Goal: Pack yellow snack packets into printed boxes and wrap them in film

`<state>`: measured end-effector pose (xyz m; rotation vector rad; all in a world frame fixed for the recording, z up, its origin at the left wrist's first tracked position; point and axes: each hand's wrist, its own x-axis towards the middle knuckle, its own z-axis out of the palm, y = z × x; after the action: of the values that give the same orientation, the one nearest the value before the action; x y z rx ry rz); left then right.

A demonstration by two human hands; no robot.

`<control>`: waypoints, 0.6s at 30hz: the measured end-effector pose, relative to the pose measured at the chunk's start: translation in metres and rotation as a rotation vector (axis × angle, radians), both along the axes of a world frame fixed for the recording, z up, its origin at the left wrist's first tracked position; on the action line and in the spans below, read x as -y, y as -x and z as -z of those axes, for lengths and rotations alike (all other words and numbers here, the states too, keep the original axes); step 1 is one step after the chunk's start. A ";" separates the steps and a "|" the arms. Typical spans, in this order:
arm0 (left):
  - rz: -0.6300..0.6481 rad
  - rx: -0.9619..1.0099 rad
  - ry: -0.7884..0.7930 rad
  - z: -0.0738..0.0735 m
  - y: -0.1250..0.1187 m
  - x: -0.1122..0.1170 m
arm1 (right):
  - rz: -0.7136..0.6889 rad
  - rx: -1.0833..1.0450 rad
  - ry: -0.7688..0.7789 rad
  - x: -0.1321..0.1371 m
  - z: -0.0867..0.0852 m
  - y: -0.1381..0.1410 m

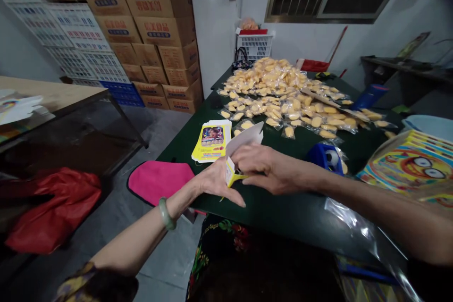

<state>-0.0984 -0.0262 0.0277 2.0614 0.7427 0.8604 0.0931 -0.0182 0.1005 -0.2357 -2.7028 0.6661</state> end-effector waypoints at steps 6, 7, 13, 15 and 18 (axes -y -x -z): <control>0.046 0.221 0.111 0.017 -0.047 -0.001 | 0.204 -0.015 -0.095 0.026 0.014 -0.034; 0.042 0.232 0.129 0.018 -0.053 -0.003 | 0.256 -0.026 -0.105 0.027 0.015 -0.038; 0.031 0.212 0.183 0.022 -0.060 -0.010 | 0.596 -0.174 -0.053 0.057 0.026 -0.047; 0.015 0.227 0.247 0.027 -0.053 -0.008 | 0.666 -0.310 -0.120 0.072 0.034 -0.049; -0.039 0.276 0.345 0.037 -0.042 -0.001 | 0.902 -0.615 -0.254 0.085 0.053 -0.055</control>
<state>-0.0560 -0.0249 -0.0096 1.5921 0.7229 0.9430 0.1485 -0.1035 0.0472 -0.9254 -1.7850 0.0818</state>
